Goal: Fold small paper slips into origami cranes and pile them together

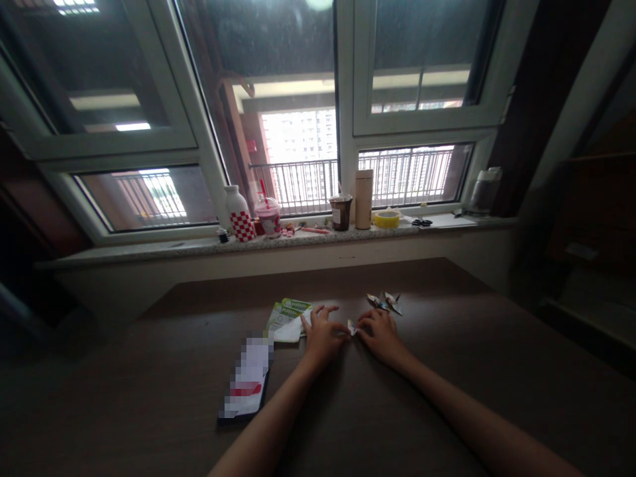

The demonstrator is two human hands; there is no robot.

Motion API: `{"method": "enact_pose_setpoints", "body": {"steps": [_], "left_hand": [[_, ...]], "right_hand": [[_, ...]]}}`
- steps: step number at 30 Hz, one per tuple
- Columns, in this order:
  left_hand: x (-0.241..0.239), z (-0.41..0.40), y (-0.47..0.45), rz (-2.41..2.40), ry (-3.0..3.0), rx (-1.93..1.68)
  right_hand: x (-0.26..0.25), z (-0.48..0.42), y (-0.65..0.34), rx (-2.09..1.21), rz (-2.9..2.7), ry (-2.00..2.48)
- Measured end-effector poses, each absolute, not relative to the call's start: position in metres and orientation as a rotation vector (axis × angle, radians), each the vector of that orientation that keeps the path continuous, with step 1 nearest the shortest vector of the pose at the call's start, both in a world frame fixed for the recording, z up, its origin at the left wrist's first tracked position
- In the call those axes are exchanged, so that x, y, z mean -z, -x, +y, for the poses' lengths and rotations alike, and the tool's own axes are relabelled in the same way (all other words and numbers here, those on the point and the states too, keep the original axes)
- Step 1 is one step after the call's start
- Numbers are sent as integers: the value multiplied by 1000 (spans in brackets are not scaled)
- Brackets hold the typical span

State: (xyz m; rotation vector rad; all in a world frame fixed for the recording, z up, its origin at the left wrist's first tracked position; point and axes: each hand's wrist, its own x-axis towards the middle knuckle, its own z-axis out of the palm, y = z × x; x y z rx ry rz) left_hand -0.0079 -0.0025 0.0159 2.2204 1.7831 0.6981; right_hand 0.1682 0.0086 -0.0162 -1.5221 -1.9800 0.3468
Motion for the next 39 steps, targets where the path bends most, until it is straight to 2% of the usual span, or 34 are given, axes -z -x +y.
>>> {"method": "enact_pose_setpoints", "body": {"steps": [32,39], "left_hand": [[-8,-4,-4,1835,-2189,-825],[-6,-5,-5,1765,-2387,-833]], "right_hand": [[13,10,-165,-389,-1828,1586],[16,10,-164,-395,-1812,1610]]}}
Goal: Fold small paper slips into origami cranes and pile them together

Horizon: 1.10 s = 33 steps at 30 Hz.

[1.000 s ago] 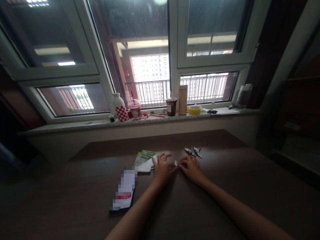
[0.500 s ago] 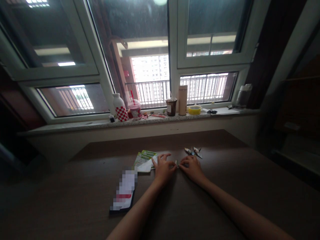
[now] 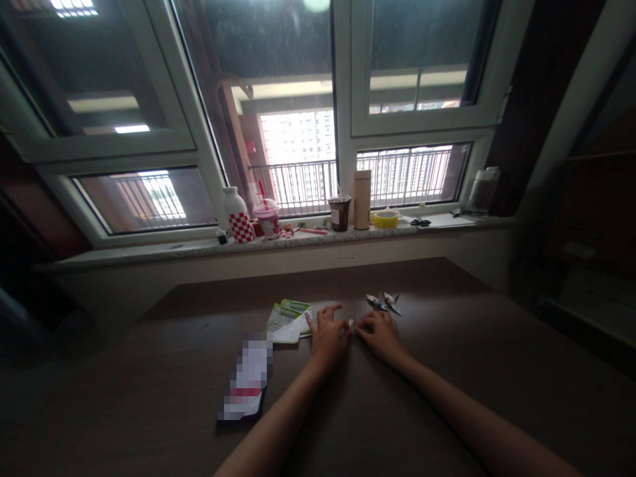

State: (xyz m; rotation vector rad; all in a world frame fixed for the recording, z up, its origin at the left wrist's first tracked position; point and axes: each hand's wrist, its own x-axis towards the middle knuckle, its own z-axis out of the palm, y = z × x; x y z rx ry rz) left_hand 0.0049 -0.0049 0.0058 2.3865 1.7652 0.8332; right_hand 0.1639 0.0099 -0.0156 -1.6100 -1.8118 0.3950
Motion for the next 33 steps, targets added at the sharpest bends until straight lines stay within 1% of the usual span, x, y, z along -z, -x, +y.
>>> {"method": "enact_pose_setpoints", "body": {"steps": [7,13,19,24,33], "left_hand": [[-9,-5,-11,1760,-2483,-713],[-4,1,-12,1817,-2308,-654],[-3,1,-14,1886,-2192,-665],[-2,-2,-14,1905,-2167,-759],[-10,-1,-8,1863,-2166,-776]], "right_hand": [[15,8,-163,-383,-1817,1618],[15,9,-162,-376,-1822,1630],[14,9,-162,-360,-1832,1652],[15,10,-162,-385,-1831,1651],[16,10,-164,-398,-1815,1627]]}}
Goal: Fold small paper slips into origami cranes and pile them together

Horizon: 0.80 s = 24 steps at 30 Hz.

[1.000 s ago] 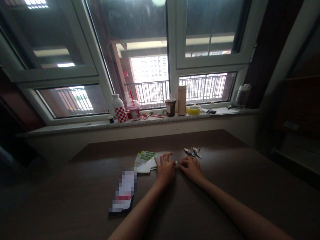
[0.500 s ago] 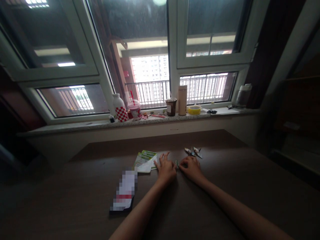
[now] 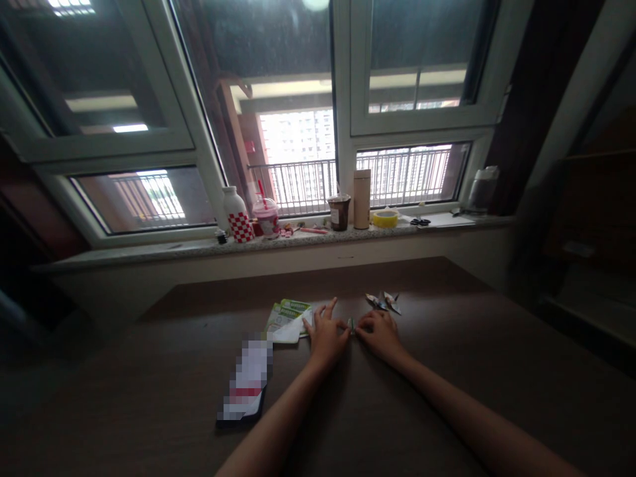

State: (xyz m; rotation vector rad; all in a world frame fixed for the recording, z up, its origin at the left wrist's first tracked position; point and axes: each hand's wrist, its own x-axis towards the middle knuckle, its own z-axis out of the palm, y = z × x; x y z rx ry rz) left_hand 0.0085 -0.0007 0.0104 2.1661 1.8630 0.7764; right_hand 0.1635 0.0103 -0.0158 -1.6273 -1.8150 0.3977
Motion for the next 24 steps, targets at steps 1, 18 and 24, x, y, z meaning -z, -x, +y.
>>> {"method": "enact_pose_setpoints", "body": {"steps": [1,18,24], "left_hand": [[-11,-1,-9,1862,-2159,-777],[-9,-1,-9,1904,-2121,-729],[-4,-1,-9,1910,-2114,-751]], "right_hand": [[16,10,-164,-401,-1814,1624],[16,10,-159,-308,-1905,1656],[15,9,-159,-309,-1919,1659]]}}
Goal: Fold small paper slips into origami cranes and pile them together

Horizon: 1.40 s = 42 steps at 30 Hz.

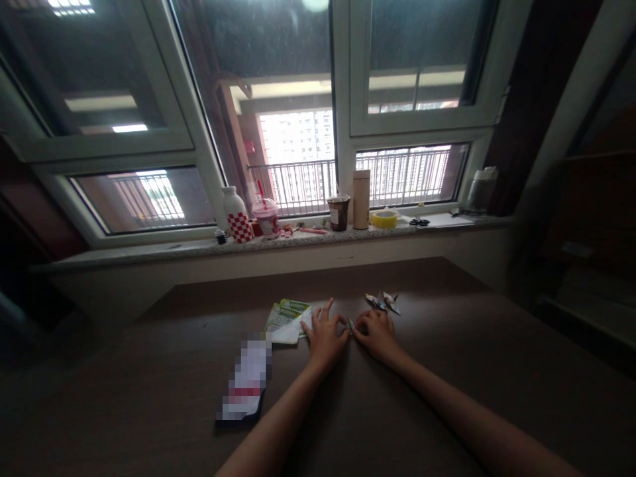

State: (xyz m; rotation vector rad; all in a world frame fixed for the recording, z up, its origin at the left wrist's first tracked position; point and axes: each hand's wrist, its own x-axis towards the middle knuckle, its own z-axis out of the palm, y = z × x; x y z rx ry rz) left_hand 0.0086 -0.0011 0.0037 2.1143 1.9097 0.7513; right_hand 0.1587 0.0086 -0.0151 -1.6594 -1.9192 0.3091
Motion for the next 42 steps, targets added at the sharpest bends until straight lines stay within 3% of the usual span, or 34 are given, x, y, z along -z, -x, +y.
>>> {"method": "enact_pose_setpoints", "body": {"steps": [42], "left_hand": [[-4,-4,-7,1906,-2089,-801]], "right_hand": [[22,11,-165,-374,-1804,1597]]}}
